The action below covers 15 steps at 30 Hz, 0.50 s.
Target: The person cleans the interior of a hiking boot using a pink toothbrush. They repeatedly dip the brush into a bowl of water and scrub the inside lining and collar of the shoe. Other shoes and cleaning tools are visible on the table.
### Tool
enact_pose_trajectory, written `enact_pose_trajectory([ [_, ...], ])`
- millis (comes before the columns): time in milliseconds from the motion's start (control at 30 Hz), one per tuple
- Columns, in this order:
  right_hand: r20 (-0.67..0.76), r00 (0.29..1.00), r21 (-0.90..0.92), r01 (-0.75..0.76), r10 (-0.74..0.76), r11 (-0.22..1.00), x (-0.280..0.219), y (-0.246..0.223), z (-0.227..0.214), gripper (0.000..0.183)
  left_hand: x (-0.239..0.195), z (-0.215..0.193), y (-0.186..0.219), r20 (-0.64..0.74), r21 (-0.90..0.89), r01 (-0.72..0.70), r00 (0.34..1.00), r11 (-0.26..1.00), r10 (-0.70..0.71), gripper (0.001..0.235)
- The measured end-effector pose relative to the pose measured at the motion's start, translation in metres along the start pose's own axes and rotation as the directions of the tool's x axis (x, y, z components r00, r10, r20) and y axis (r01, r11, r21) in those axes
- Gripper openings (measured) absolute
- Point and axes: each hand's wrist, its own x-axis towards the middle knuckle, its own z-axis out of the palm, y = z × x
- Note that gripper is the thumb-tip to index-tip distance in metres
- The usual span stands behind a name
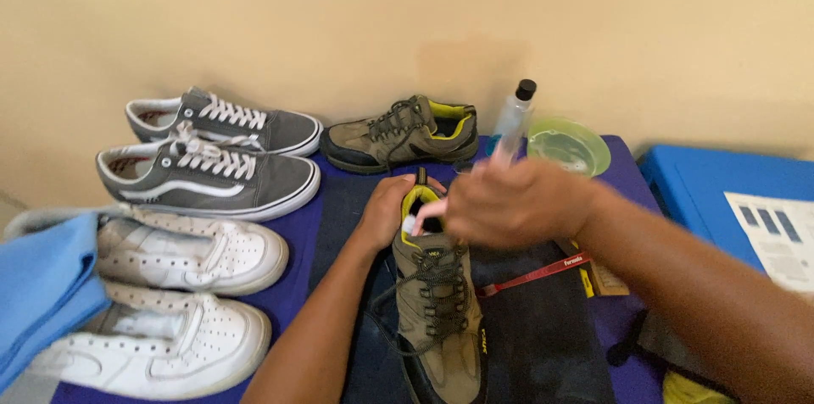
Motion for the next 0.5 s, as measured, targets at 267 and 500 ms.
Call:
enact_pose_trajectory([
  [267,-0.008,0.994,0.087,-0.105,0.106,0.991,-0.006,-0.013,-0.001,0.023,-0.007,0.005,0.006,-0.033,0.016,-0.011,0.999,1.0,0.011,0.046],
  [500,0.033,0.995,0.11,-0.099,0.096,0.989,-0.013,-0.033,0.018,0.02,-0.01,0.005,0.013,-0.05,0.104,-0.003,0.999,0.995,0.008,0.046],
])
